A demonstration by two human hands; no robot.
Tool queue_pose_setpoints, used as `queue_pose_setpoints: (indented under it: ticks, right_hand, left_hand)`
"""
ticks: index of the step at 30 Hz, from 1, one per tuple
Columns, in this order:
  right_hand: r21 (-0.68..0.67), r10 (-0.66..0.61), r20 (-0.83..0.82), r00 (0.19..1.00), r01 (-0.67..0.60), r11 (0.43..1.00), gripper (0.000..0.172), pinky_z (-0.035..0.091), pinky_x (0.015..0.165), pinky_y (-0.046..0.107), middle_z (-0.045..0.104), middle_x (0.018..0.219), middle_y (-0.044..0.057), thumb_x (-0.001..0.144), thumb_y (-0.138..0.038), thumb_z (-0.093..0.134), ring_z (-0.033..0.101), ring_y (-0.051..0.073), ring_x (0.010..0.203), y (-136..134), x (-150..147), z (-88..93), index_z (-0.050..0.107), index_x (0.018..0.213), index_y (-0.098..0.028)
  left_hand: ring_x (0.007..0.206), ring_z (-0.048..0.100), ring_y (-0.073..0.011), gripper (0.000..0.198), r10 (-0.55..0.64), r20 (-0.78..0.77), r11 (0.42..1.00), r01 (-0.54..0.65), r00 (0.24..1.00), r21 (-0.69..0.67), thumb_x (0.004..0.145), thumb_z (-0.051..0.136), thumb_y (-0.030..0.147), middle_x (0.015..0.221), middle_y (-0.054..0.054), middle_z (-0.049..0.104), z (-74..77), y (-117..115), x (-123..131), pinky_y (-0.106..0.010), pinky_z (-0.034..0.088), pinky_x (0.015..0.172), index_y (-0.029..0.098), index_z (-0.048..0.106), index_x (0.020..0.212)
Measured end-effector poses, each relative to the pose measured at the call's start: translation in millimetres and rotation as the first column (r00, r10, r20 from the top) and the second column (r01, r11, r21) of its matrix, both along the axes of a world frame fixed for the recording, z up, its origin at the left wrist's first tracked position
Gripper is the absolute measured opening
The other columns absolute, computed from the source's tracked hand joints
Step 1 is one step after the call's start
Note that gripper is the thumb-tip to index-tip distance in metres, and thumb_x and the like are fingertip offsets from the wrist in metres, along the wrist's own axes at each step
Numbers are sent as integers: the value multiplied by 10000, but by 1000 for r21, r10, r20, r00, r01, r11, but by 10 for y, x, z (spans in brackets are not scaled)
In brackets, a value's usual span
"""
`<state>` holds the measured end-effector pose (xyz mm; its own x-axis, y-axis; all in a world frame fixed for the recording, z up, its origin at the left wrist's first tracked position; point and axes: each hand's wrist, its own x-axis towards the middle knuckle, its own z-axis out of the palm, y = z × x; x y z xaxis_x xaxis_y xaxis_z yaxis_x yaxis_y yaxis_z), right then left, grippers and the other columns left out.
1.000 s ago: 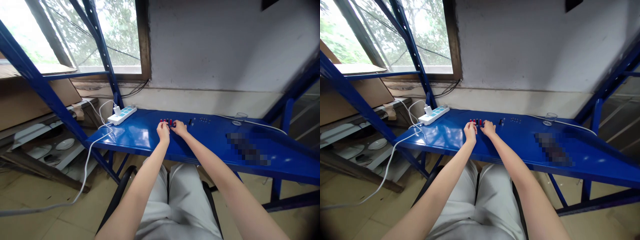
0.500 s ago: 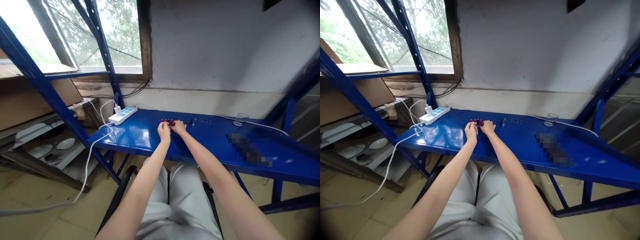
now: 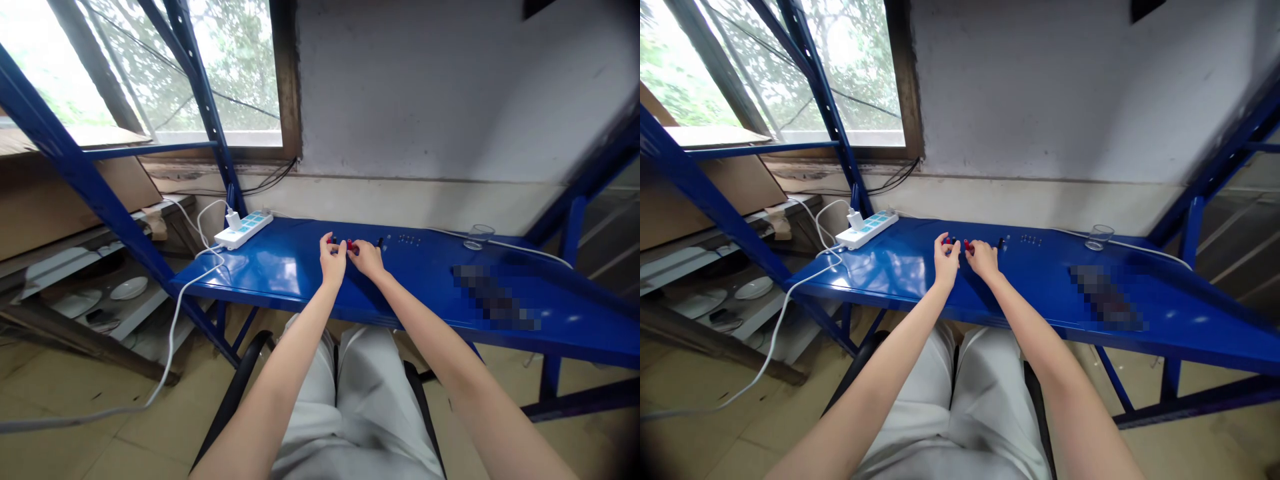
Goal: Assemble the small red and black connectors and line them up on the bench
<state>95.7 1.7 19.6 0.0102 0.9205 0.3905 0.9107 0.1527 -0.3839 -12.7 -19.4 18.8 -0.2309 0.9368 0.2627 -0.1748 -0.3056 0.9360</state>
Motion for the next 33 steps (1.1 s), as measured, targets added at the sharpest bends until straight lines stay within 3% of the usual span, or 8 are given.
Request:
queue_pose_setpoints:
  ticks: [3, 8, 11, 16, 24, 29, 33]
  right_hand:
    - [45, 34, 76, 997, -37, 998, 138, 316, 743, 313, 650, 871, 60, 824, -258, 463, 555, 205, 877, -161, 54, -27, 581, 862, -195]
    - [130, -1, 124, 992, -16, 991, 136, 282, 724, 303, 646, 818, 60, 830, -236, 442, 562, 198, 821, -275, 111, -75, 567, 837, -184]
    - [164, -42, 66, 997, 31, 986, 142, 276, 708, 293, 634, 747, 37, 821, -216, 443, 570, 184, 763, -277, 151, -67, 561, 893, -185]
    - [217, -17, -10, 1000, 19, 976, 159, 304, 716, 289, 618, 701, 25, 823, -228, 431, 580, 179, 727, -274, 194, -55, 561, 905, -185]
    - [250, 38, -319, 947, 45, 967, 288, 394, 739, 266, 649, 908, 72, 859, -217, 296, 593, 173, 827, -280, 212, -71, 524, 1031, -181]
    - [124, -35, -343, 939, 82, 989, 381, 392, 673, 264, 642, 751, 48, 917, -353, 212, 588, 177, 705, -290, 215, -68, 559, 844, -212]
    - [118, -46, -263, 964, 80, 990, 497, 355, 594, 254, 612, 648, 54, 927, -470, 170, 574, 178, 623, -274, 208, -82, 547, 729, -213]
  left_hand:
    - [509, 446, -61, 413, 6, -152, 992, 13, 988, 126, 762, 612, 312, 694, 24, 557, -15, -29, 21, -186, 390, 557, 218, 516, 1153]
    - [529, 458, -73, 119, -15, -392, 974, 103, 920, 202, 799, 545, 273, 706, -7, 582, -104, 12, 47, -193, 378, 558, 188, 623, 826]
    - [557, 499, -87, 119, -26, -369, 980, 97, 929, 175, 818, 517, 264, 687, -11, 593, -117, 27, 38, -193, 388, 565, 189, 606, 845]
    - [449, 448, -40, 130, -169, -251, 977, 196, 953, 86, 750, 617, 255, 763, -3, 620, -94, 4, 41, -177, 363, 484, 195, 595, 863]
    - [347, 441, -23, 125, -246, -190, 963, 262, 951, 64, 786, 563, 250, 785, -3, 650, -137, 77, 57, -172, 360, 383, 178, 540, 885]
    - [346, 460, -26, 148, -296, -189, 949, 310, 936, 54, 780, 574, 277, 785, -13, 650, -138, 84, 67, -166, 359, 357, 167, 541, 874]
    - [349, 458, -22, 188, -302, -172, 949, 313, 938, 40, 772, 591, 319, 750, -5, 642, -122, 69, 72, -160, 358, 359, 162, 541, 861]
